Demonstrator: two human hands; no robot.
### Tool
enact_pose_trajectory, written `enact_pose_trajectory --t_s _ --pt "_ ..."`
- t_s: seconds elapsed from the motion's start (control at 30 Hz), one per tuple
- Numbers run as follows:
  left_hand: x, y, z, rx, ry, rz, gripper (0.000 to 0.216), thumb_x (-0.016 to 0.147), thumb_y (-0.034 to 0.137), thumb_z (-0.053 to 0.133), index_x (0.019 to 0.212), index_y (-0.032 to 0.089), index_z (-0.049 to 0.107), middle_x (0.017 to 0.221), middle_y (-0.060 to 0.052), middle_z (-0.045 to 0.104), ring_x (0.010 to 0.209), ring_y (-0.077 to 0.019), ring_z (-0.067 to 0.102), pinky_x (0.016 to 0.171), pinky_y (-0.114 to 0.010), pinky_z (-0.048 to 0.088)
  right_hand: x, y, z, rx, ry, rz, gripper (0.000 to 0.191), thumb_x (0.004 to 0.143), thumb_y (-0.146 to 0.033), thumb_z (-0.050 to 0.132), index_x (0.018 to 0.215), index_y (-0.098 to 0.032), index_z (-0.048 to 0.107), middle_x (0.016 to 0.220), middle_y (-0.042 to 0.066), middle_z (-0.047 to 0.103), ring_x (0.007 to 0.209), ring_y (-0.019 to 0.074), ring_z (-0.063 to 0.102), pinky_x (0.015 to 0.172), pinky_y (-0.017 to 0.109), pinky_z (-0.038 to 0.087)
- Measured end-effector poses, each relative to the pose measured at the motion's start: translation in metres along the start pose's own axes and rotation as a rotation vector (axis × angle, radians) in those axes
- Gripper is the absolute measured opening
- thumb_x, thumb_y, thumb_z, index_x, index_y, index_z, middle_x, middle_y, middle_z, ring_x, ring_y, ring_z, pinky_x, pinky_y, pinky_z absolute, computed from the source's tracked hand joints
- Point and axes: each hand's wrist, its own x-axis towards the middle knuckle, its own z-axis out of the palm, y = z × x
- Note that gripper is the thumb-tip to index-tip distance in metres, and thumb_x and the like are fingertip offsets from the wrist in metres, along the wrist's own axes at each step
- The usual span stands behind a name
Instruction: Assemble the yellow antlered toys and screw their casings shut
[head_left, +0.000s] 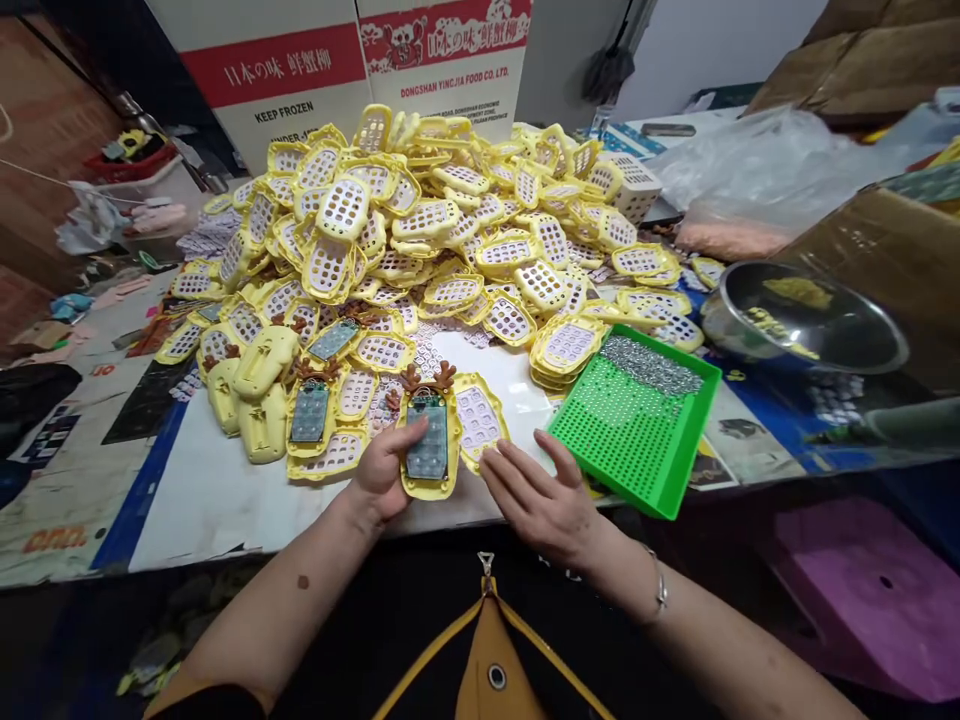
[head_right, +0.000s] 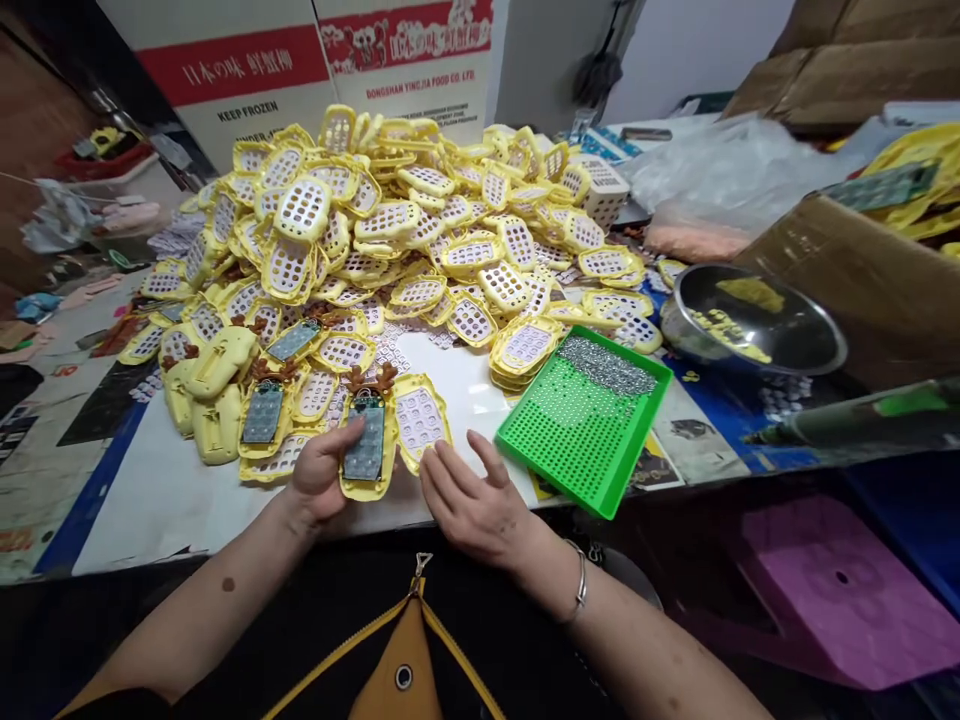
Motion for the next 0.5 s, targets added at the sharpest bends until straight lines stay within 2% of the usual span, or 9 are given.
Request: enact_pose_trajectory --t_s 0.07,0.1,0.17,0.23,0.3,0.33,0.4,0.5 --pt "-0.005 0.001 -0.002 0.039 -0.065 -0.008 0.011 0.074 0.017 0.065 0.083 0.009 0.067 0.070 -0.008 0.073 0.062 -0.0198 0.070 0.073 -0.034 0.060 -0.008 -0.001 -0.001 0.226 0.076 0.128 0.030 0.083 -0.016 0.061 0.111 -0.027 0.063 0.112 0.004 0.070 0.109 0.0183 0.060 0.107 0.043 0.036" --pt "-0.008 0.001 -0.003 0.057 -0.094 -0.008 0.015 0.072 0.019 0.068 0.084 0.009 0.067 0.070 -0.007 0.073 0.063 -0.0209 0.070 0.073 -0.036 0.060 -0.011 -0.001 -0.001 0.399 0.113 0.263 0.037 0.082 -0.021 0.065 0.117 -0.031 0.059 0.120 0.004 0.066 0.113 0.0192 0.058 0.106 0.043 0.039" --pt "-0.013 0.001 -0.005 0.087 -0.146 -0.007 0.025 0.069 0.022 0.072 0.090 0.010 0.066 0.070 -0.007 0.073 0.065 -0.0234 0.071 0.073 -0.039 0.060 -0.014 -0.001 0.001 0.839 0.215 0.629 0.045 0.083 -0.032 0.064 0.126 -0.036 0.053 0.134 0.006 0.055 0.122 0.0226 0.053 0.106 0.046 0.041" --pt "-0.016 -0.001 -0.005 0.103 -0.182 -0.007 0.033 0.067 0.023 0.074 0.096 0.009 0.066 0.071 -0.008 0.073 0.068 -0.0252 0.071 0.075 -0.041 0.060 -0.011 -0.002 0.005 1.302 0.311 1.014 0.046 0.085 -0.043 0.058 0.130 -0.035 0.049 0.142 0.007 0.048 0.129 0.0249 0.047 0.109 0.048 0.039" --pt "-0.016 -0.004 -0.004 0.106 -0.192 -0.025 0.035 0.066 0.021 0.074 0.098 0.008 0.066 0.077 -0.010 0.074 0.074 -0.0267 0.072 0.080 -0.042 0.059 -0.007 -0.005 0.012 1.738 0.287 1.276 0.051 0.084 -0.053 0.055 0.130 -0.031 0.049 0.140 0.008 0.050 0.131 0.0255 0.046 0.111 0.049 0.035" --pt "-0.016 -0.006 -0.003 0.105 -0.188 -0.037 0.034 0.067 0.020 0.074 0.097 0.008 0.066 0.081 -0.012 0.075 0.077 -0.0276 0.072 0.082 -0.042 0.058 -0.005 -0.007 0.015 1.929 0.209 1.347 0.054 0.082 -0.055 0.057 0.129 -0.029 0.049 0.138 0.008 0.053 0.131 0.0259 0.047 0.111 0.049 0.035" --pt "-0.014 -0.009 -0.001 0.109 -0.168 -0.060 0.033 0.068 0.018 0.071 0.099 0.007 0.066 0.089 -0.014 0.075 0.086 -0.0294 0.071 0.086 -0.043 0.056 -0.004 -0.010 0.021 2.215 0.035 1.389 0.058 0.079 -0.056 0.061 0.127 -0.026 0.051 0.133 0.009 0.058 0.128 0.0269 0.050 0.109 0.050 0.037" --pt "-0.013 -0.011 0.000 0.139 -0.132 -0.081 0.038 0.070 0.016 0.069 0.106 0.006 0.064 0.095 -0.016 0.074 0.089 -0.0308 0.071 0.085 -0.045 0.056 -0.008 -0.014 0.026 2.407 -0.048 1.348 0.055 0.079 -0.052 0.064 0.125 -0.026 0.052 0.129 0.009 0.061 0.122 0.0257 0.055 0.105 0.048 0.041"
